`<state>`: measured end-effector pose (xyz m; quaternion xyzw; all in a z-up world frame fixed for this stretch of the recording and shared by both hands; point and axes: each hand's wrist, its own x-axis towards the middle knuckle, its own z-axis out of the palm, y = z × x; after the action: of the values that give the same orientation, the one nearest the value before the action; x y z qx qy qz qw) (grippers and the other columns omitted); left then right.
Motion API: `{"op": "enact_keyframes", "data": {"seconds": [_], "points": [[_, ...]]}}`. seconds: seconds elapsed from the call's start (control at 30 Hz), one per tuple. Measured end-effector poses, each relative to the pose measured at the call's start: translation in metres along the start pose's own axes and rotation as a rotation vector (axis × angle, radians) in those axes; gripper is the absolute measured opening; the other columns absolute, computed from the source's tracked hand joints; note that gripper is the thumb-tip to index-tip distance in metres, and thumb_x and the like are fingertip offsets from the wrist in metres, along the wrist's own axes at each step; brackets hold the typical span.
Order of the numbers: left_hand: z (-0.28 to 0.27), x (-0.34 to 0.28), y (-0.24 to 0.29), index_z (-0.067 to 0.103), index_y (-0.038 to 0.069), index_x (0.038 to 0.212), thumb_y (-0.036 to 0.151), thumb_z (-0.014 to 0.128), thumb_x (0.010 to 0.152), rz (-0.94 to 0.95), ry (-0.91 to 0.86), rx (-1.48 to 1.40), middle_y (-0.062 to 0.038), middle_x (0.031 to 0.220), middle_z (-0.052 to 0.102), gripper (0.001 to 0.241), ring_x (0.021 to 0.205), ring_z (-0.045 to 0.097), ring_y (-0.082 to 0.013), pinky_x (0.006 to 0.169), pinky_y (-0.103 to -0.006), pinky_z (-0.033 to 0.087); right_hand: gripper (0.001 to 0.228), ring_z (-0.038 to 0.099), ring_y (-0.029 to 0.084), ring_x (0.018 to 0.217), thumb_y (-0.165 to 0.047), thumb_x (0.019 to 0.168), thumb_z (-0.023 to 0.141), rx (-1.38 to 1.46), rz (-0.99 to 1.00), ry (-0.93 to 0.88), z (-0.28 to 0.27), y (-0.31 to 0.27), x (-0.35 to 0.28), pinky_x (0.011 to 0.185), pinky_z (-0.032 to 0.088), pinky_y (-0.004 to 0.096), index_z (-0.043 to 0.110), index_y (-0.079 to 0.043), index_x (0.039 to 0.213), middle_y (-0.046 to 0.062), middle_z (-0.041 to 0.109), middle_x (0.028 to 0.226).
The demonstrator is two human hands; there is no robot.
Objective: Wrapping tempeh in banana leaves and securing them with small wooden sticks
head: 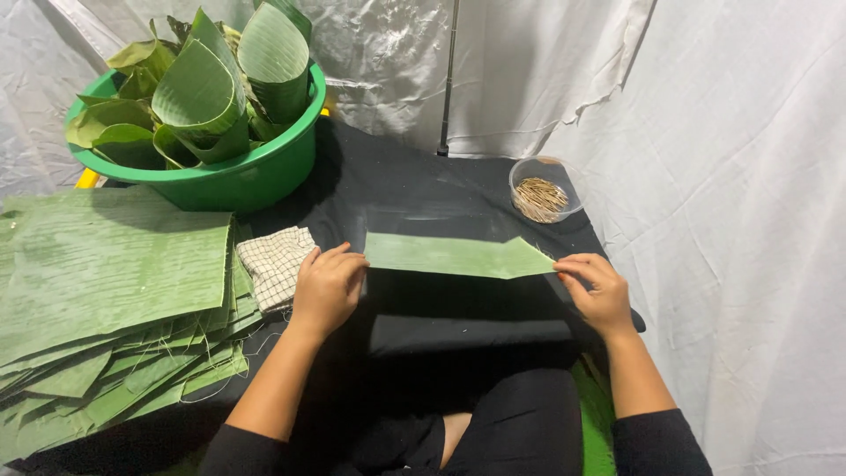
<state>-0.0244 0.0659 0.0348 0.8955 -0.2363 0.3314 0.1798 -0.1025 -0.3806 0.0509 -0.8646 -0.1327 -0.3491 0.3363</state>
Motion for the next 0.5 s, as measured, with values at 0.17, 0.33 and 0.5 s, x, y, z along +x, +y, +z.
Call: {"op": "enact_keyframes", "data": {"seconds": [0.17,0.33,0.5], "points": [[-0.031,0.023,0.003,0.073,0.029,0.101,0.022,0.066,0.094,-0.110,-0.049,-0.279,0.005,0.095,0.077,0.012,0.102,0.073,-0.0199,0.092,-0.0414,0.054,0.011,0.069,0.018,0.083,-0.010,0.091,0.077,0.081,0.058,-0.023,-0.020,-0.012,0.015,0.078,0.054,0.031,0.082,-0.017,0.096,0.002,0.076,0.091],[-0.037,0.053,0.008,0.071,0.023,0.104,0.017,0.066,0.096,-0.277,-0.020,-0.511,-0.004,0.089,0.077,0.012,0.093,0.074,-0.0311,0.081,-0.0429,0.057,0.006,0.060,0.010,0.074,-0.009,0.095,0.075,0.293,0.267,-0.015,-0.012,0.008,0.029,0.071,0.052,0.028,0.078,-0.009,0.101,0.005,0.071,0.084],[0.003,0.081,-0.003,0.072,0.024,0.101,0.021,0.067,0.095,-0.476,-0.106,-0.505,-0.004,0.088,0.077,0.008,0.093,0.072,-0.0358,0.079,-0.0468,0.055,0.008,0.052,0.004,0.063,-0.010,0.097,0.070,0.690,0.602,-0.011,0.026,0.035,0.054,0.057,0.044,0.016,0.071,-0.006,0.104,-0.002,0.062,0.080]]}}
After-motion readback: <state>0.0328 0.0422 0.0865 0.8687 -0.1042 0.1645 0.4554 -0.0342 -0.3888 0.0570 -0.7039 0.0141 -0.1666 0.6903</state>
